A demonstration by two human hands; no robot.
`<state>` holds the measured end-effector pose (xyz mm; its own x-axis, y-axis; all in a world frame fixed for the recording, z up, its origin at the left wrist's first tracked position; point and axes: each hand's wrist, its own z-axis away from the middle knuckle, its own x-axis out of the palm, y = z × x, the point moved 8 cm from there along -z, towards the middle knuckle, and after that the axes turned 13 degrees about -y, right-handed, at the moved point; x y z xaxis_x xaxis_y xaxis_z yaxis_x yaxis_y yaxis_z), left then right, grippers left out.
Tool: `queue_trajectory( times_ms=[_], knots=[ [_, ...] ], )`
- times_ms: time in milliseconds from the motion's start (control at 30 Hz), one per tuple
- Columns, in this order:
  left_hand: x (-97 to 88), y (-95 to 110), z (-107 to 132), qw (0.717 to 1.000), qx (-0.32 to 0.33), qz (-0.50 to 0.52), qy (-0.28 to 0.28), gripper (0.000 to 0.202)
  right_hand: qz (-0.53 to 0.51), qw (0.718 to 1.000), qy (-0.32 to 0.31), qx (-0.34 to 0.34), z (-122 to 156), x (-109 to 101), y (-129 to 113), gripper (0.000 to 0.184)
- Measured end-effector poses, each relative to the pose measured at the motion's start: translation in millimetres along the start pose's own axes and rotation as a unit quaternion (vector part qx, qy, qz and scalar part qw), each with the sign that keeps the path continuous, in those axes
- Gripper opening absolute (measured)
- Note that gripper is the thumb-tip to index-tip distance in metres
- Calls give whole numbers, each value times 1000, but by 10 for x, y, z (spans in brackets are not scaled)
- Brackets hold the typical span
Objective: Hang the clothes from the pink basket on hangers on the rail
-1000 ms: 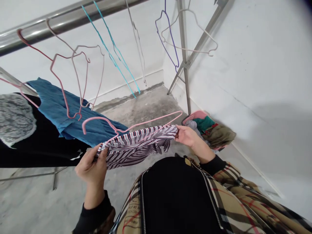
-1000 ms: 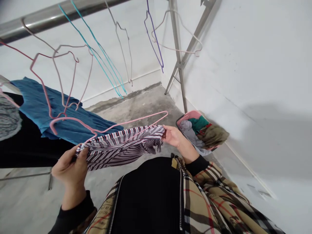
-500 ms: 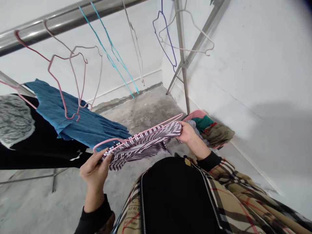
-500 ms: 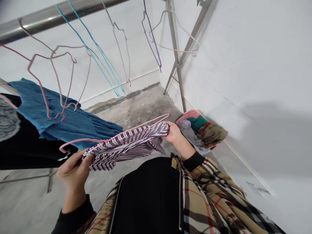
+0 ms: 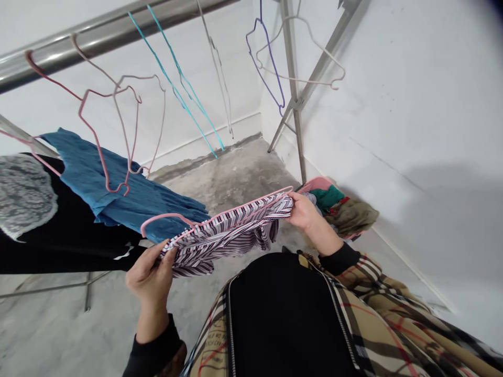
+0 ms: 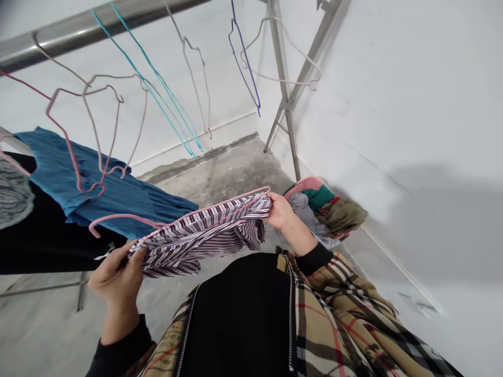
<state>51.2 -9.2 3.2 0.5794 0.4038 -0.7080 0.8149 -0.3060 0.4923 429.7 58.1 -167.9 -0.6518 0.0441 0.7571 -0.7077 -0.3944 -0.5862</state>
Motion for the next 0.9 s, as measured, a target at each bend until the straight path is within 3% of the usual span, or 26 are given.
queue_trajectory(
  times_ms=[133,300,400,467,633,700,833,900],
  knots=[
    [48,-62,-13,998,31,40,-45,16,-60,997,35,22,29,26,-4,11],
    [138,-223,-33,990,20,82,-116,17,-107,992,44,39,44,117,40,20],
    [155,-304,-23,986,1,92,-137,20,-35,997,58,22,19,52,30,27],
    [167,-351,-2,983,-21,101,-152,23,51,994,91,-26,9,-53,-48,28],
    [247,-281,58,971,-31,113,-206,24,160,961,178,-139,54,-292,-260,39],
    [311,-187,71,967,-19,104,-231,24,259,923,215,-187,112,-320,-409,40],
    [505,-46,106,959,-8,43,-281,25,516,772,263,-262,239,-124,-664,43],
    [603,-70,134,955,-31,-11,-294,25,545,738,274,-289,316,-33,-697,42]
  ],
)
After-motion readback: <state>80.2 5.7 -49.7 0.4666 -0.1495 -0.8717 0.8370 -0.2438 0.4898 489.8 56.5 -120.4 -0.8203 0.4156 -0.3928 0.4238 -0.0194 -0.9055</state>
